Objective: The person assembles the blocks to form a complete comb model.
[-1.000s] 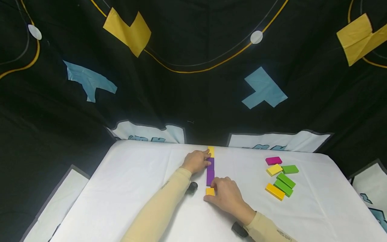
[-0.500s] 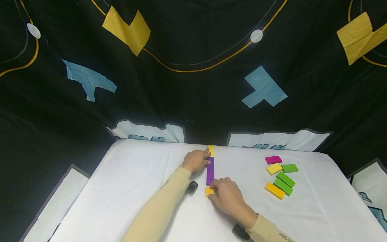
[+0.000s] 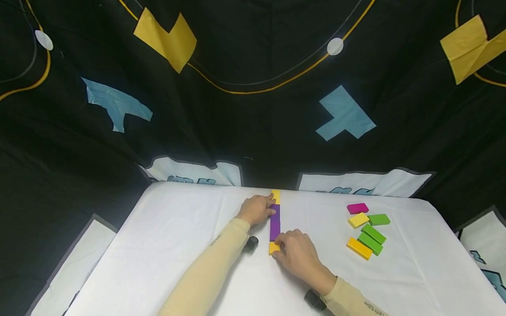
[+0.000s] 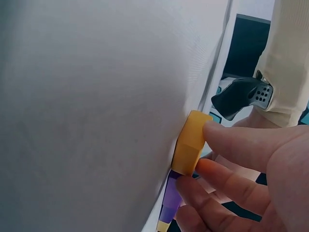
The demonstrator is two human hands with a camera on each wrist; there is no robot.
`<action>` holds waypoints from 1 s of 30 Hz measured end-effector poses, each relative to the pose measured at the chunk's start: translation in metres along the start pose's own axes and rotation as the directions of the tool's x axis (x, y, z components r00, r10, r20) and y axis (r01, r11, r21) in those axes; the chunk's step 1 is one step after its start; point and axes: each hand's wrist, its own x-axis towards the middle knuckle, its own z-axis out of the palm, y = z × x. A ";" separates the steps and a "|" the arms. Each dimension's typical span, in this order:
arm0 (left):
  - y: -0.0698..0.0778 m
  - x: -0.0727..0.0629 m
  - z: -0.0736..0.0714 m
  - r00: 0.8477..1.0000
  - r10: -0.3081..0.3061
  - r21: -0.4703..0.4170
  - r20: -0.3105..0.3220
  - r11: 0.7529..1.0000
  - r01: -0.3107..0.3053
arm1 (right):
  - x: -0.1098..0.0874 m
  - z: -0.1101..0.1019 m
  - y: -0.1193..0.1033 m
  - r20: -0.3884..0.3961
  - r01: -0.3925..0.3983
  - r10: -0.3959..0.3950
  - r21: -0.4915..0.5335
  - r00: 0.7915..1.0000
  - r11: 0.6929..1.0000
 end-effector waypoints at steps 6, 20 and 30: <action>0.000 0.001 0.000 1.000 0.003 -0.001 0.001 1.000 -0.003 | 0.002 0.000 0.000 -0.012 0.002 -0.002 -0.002 1.000 1.000; 0.001 0.001 0.000 1.000 -0.009 -0.011 0.019 1.000 0.009 | 0.004 0.002 0.003 -0.039 -0.013 0.013 0.006 0.999 1.000; 0.002 0.000 -0.002 1.000 0.007 -0.019 0.008 1.000 -0.007 | 0.005 0.003 0.006 -0.032 -0.030 0.030 0.012 0.999 0.999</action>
